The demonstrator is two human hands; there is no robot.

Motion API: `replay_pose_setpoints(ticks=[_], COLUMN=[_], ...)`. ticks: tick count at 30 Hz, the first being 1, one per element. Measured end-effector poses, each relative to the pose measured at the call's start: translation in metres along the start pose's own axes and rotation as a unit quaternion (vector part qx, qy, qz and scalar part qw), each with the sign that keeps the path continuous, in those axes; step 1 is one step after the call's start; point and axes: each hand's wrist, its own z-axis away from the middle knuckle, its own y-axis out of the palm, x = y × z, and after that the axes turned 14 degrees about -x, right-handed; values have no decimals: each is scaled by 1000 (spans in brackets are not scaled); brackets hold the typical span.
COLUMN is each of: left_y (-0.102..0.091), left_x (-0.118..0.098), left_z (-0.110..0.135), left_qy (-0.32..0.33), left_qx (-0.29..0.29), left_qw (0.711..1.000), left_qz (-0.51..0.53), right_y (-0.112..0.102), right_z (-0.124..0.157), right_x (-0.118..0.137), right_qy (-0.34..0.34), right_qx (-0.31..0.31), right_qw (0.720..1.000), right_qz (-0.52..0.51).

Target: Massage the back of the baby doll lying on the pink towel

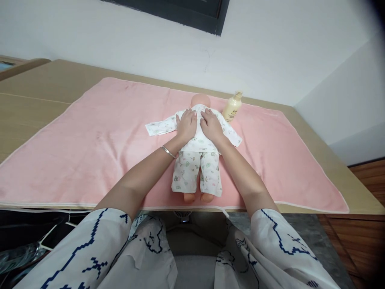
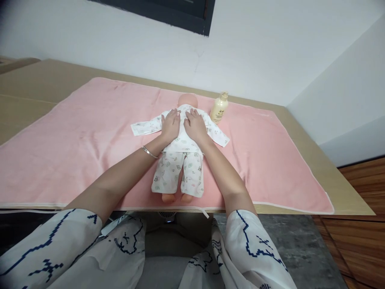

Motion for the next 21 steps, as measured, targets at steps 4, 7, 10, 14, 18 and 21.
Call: replay_pose_setpoints(ticks=[4,7,10,14,18,21], left_y=[0,0,-1,-2,-1,-3], left_x=[1,1,0,-1,-3,-7], left_z=[0,0,0,0,-3,-8], left_qy=[1,-1,-1,0,-9,-28], left_qx=[1,-2,-1,4,9,18], left_qw=[1000,1000,1000,1000,1000,999], left_qz=[2,3,4,4,3,8], right_y=[-4,-2,3,5,5,1], right_z=[-4,-3,-2,-3,-4,-9], right_x=[-2,-5,-7,-8,-8,-11], right_qy=[-30,-16,-1,4,-2,2], right_qx=[-20,-32,4,-20,4,7], right_qw=[999,999,1000,999,999,999], right_qz=[-12,-14,-12,-35,-35,-41])
